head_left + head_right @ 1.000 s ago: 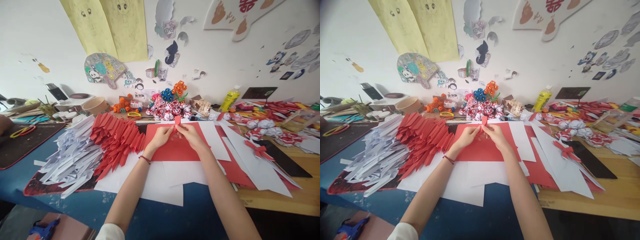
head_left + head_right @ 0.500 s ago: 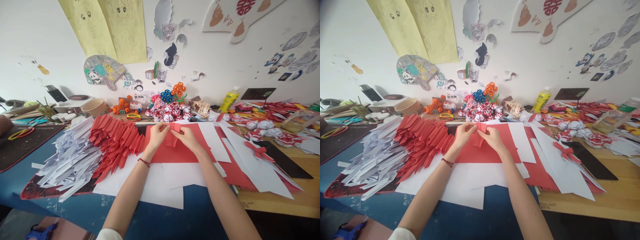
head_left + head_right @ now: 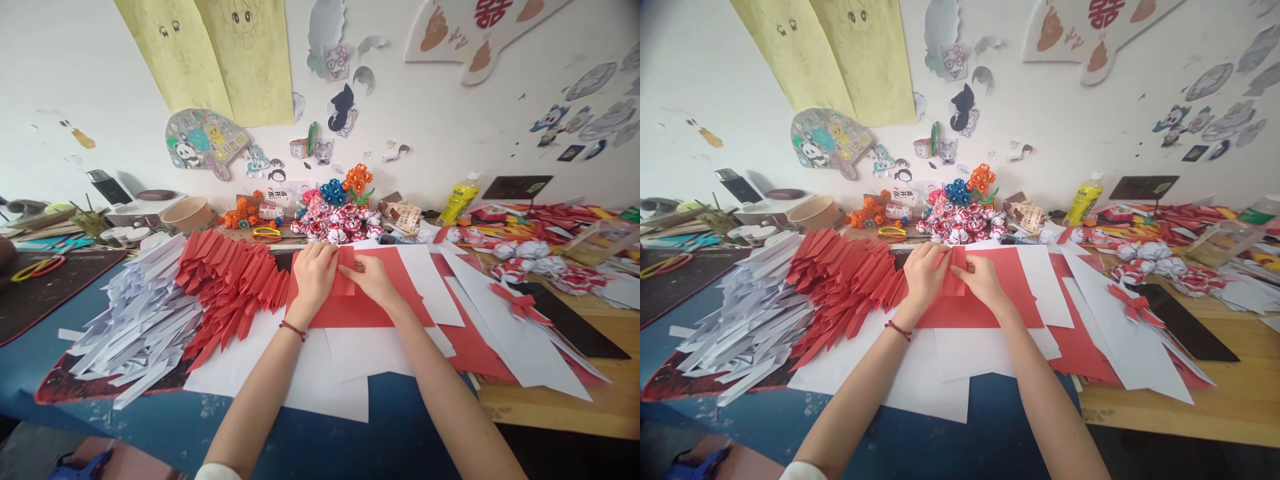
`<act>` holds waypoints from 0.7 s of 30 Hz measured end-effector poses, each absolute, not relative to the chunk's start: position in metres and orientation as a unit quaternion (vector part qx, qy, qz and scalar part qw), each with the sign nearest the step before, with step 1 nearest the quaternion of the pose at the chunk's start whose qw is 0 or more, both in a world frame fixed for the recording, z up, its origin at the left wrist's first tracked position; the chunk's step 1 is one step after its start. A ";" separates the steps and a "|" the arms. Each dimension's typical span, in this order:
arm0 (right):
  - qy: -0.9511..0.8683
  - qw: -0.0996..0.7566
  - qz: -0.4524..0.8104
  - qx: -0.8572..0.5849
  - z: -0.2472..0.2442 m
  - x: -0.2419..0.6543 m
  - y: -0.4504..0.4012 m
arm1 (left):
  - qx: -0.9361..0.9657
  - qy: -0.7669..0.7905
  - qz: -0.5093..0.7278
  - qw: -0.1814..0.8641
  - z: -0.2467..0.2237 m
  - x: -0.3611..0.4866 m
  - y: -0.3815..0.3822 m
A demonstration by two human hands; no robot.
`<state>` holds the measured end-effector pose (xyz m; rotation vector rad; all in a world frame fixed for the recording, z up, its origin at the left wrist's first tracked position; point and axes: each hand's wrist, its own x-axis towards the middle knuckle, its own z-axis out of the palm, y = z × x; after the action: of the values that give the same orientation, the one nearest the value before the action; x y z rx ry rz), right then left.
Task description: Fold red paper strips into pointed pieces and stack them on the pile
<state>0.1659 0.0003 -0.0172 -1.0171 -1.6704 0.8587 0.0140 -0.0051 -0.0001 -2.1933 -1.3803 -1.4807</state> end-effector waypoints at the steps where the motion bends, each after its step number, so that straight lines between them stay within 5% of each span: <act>1: -0.687 0.484 0.333 -0.427 -0.017 0.166 0.000 | -0.747 -0.445 -0.484 0.097 0.000 0.013 -0.005; 5: -0.691 0.488 0.239 -0.476 -0.015 0.170 0.001 | -0.764 -0.419 -0.486 0.074 0.006 0.012 -0.006; 13: -0.701 0.489 0.211 -0.474 -0.009 0.173 -0.002 | -0.659 -0.409 -0.559 -0.292 0.006 0.007 0.008; 21: -0.705 0.484 0.245 -0.457 -0.007 0.171 -0.006 | -0.630 -0.396 -0.555 -0.373 0.001 0.008 0.011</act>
<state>0.1713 -0.0056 -0.0065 -1.1122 -1.7176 0.5965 0.0083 0.0115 0.0009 -2.6509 -1.6672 -2.3343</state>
